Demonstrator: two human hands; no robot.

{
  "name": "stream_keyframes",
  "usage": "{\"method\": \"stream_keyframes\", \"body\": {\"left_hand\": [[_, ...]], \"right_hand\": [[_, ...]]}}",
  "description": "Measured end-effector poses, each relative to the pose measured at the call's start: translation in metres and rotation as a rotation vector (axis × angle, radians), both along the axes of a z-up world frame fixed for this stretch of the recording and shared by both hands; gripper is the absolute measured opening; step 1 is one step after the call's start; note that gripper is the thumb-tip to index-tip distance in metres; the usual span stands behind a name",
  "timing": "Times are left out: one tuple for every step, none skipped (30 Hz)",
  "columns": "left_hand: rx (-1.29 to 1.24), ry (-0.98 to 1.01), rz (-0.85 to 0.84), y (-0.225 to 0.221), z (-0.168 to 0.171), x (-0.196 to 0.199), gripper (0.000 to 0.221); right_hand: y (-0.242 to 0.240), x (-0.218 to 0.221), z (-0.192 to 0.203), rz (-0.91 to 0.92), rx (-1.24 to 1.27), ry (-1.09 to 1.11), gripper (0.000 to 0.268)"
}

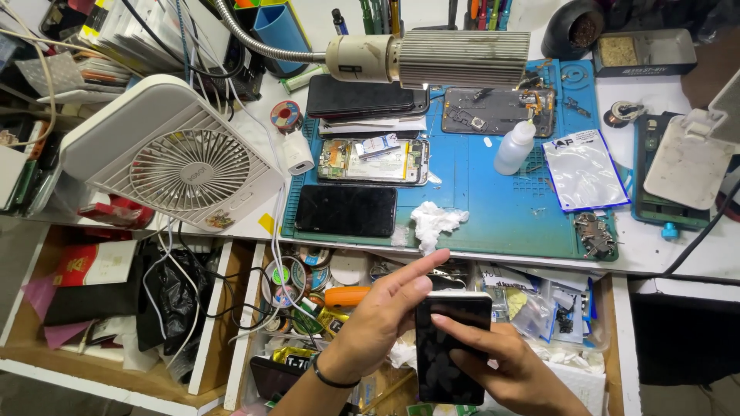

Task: The person is using a small white cloth to wipe and clean the screen of a smartphone on a repair workbench.

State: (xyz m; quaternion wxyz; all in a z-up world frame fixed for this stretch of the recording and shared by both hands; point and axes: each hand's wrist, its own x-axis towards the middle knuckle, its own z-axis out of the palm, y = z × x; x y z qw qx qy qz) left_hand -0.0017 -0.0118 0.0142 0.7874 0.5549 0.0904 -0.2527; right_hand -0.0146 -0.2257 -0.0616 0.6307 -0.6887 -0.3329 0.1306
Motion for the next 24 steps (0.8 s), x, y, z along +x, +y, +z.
{"method": "stream_keyframes", "body": {"left_hand": [[0.087, -0.074, -0.048, 0.000, 0.001, -0.001, 0.058], [0.088, -0.076, -0.047, -0.001, -0.005, -0.002, 0.058], [0.016, -0.122, -0.010, -0.002, -0.011, -0.003, 0.059], [-0.057, -0.166, 0.028, -0.003, -0.017, -0.005, 0.061], [-0.056, -0.166, 0.030, -0.006, -0.010, -0.004, 0.061], [0.116, -0.126, 0.023, -0.009, -0.002, -0.002, 0.068], [0.287, -0.084, 0.015, -0.012, 0.006, -0.001, 0.074], [0.288, -0.089, 0.016, -0.010, 0.011, 0.000, 0.074], [0.226, -0.099, -0.010, -0.009, 0.015, 0.002, 0.097], [0.163, -0.104, -0.042, -0.007, 0.019, 0.003, 0.122], [0.163, -0.104, -0.048, -0.005, 0.025, 0.004, 0.122], [0.243, -0.171, -0.012, -0.003, 0.030, 0.005, 0.125], [0.323, -0.238, 0.026, -0.001, 0.036, 0.006, 0.128], [0.323, -0.241, 0.023, 0.003, 0.036, 0.003, 0.128], [0.392, -0.332, 0.047, 0.007, 0.037, 0.000, 0.119], [0.459, -0.422, 0.069, 0.011, 0.036, -0.002, 0.110], [0.458, -0.422, 0.064, 0.013, 0.032, -0.007, 0.110], [0.607, -0.558, 0.032, 0.016, 0.028, -0.012, 0.096], [0.756, -0.694, -0.001, 0.019, 0.024, -0.017, 0.083], [0.755, -0.696, -0.003, 0.019, 0.016, -0.018, 0.083], [0.844, -0.948, -0.025, 0.020, 0.009, -0.020, 0.075], [0.927, -1.199, -0.052, 0.020, 0.001, -0.022, 0.068], [0.926, -1.200, -0.054, 0.017, 0.002, -0.023, 0.068], [1.010, -1.262, -0.086, 0.014, 0.003, -0.024, 0.070]], "right_hand": [[0.001, 0.000, 0.002, 0.003, 0.006, -0.003, 0.045], [0.002, -0.001, 0.002, 0.004, 0.007, -0.006, 0.045], [0.003, -0.001, 0.002, 0.008, -0.003, -0.015, 0.045], [0.004, -0.003, 0.001, 0.014, -0.014, -0.022, 0.044], [0.004, -0.004, 0.001, 0.017, -0.013, -0.022, 0.044], [0.005, -0.004, 0.001, 0.017, -0.020, -0.043, 0.043], [0.005, -0.004, 0.001, 0.018, -0.026, -0.063, 0.043], [0.004, -0.004, 0.002, 0.018, -0.025, -0.068, 0.043], [0.003, -0.003, 0.003, 0.022, -0.025, -0.047, 0.044], [0.002, -0.004, 0.004, 0.020, -0.025, -0.021, 0.046], [0.000, -0.003, 0.004, 0.014, -0.025, -0.021, 0.046], [-0.001, -0.001, 0.004, 0.000, -0.022, -0.002, 0.047], [-0.003, 0.000, 0.003, -0.015, -0.019, 0.017, 0.048], [-0.005, 0.000, 0.000, -0.018, -0.018, 0.014, 0.048], [-0.007, 0.001, -0.004, -0.012, -0.016, 0.056, 0.050], [-0.010, 0.000, -0.008, -0.009, -0.015, 0.101, 0.052], [-0.010, 0.001, -0.007, -0.014, -0.015, 0.102, 0.052], [-0.010, 0.001, -0.006, -0.014, -0.025, 0.104, 0.052], [-0.010, 0.001, -0.005, -0.014, -0.035, 0.107, 0.051], [-0.010, 0.001, -0.005, -0.017, -0.035, 0.106, 0.051], [-0.009, 0.001, -0.005, -0.014, -0.040, 0.108, 0.051], [-0.008, 0.001, -0.004, -0.009, -0.046, 0.111, 0.050], [-0.008, 0.000, -0.004, -0.011, -0.046, 0.112, 0.050], [-0.008, 0.000, -0.003, -0.013, -0.062, 0.083, 0.051]]}}
